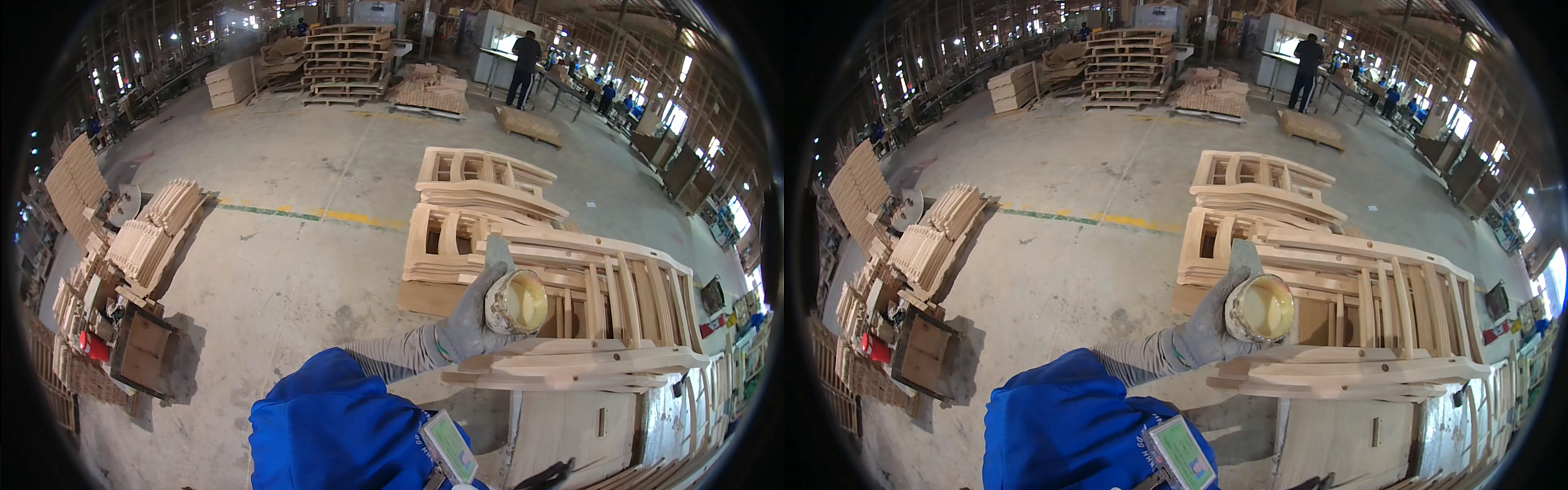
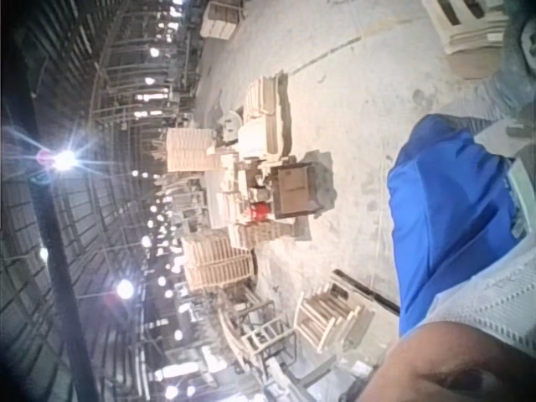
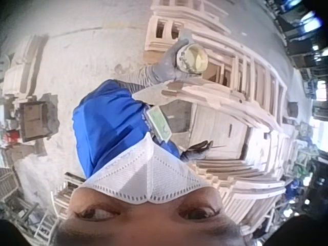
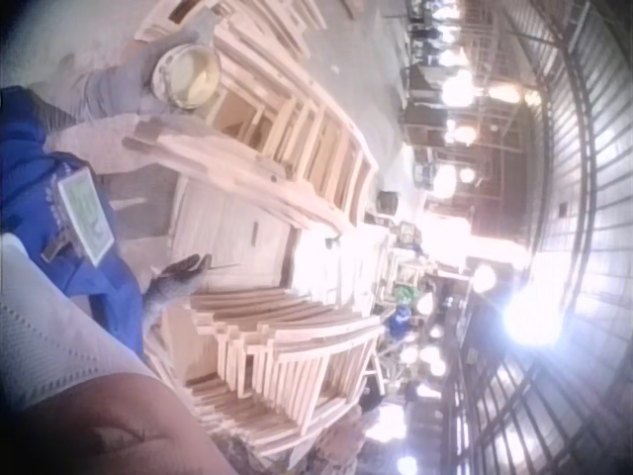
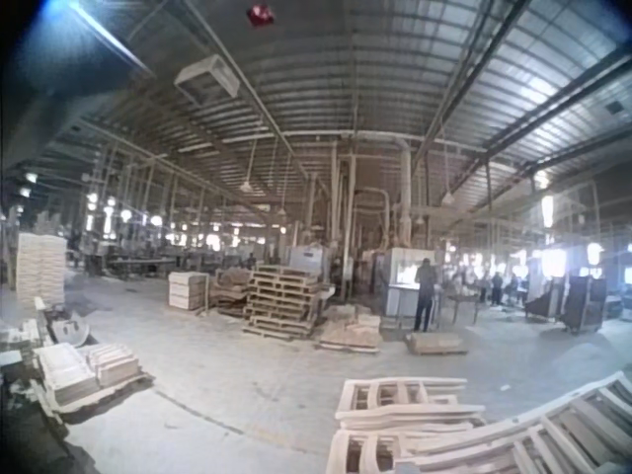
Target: The person applies a liquid finish to wooden chair frames using a brush and container. They repeatedly dip the brush and coat the surfaces of multiple stacked chair frames in a workshop.
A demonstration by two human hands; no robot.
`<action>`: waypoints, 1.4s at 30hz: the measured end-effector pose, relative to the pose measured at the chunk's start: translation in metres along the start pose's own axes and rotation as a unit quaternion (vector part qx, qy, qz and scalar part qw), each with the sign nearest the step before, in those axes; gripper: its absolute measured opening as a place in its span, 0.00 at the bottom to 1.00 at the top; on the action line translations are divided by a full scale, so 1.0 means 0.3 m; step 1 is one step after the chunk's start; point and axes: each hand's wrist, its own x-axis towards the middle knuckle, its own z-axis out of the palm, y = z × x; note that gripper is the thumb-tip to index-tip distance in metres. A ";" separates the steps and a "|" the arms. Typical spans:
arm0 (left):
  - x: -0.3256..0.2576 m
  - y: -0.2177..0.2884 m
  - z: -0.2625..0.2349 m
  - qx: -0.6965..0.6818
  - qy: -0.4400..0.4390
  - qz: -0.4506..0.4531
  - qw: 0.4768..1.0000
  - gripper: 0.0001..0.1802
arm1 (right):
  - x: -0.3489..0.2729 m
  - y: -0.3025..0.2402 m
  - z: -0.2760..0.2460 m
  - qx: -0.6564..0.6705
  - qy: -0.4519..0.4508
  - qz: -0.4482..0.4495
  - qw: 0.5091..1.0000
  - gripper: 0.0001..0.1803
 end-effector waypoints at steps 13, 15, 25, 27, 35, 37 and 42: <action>0.053 0.109 -0.075 -0.018 0.009 0.033 0.999 0.25 | 0.292 0.033 -0.129 0.020 0.287 -0.066 0.956 0.17; 0.053 0.110 -0.061 -0.015 0.018 0.041 0.999 0.25 | 0.308 0.013 -0.127 0.040 0.279 -0.103 0.954 0.18; -0.003 0.117 -0.050 0.019 0.028 0.116 0.993 0.26 | 0.343 -0.051 -0.030 0.087 0.157 -0.135 0.974 0.18; -0.025 0.124 -0.055 0.028 0.019 0.142 0.989 0.26 | 0.336 -0.062 0.004 0.081 0.119 -0.118 0.982 0.18; -0.165 0.214 0.034 0.100 0.081 0.266 0.955 0.27 | 0.347 -0.063 0.071 0.072 0.035 -0.107 0.991 0.17; -0.209 0.218 0.047 0.113 0.091 0.292 0.945 0.27 | 0.356 -0.053 0.079 0.073 0.024 -0.109 0.991 0.17; -0.292 0.212 0.092 0.111 0.112 0.322 0.934 0.26 | 0.363 -0.082 0.057 0.110 0.007 -0.096 0.989 0.17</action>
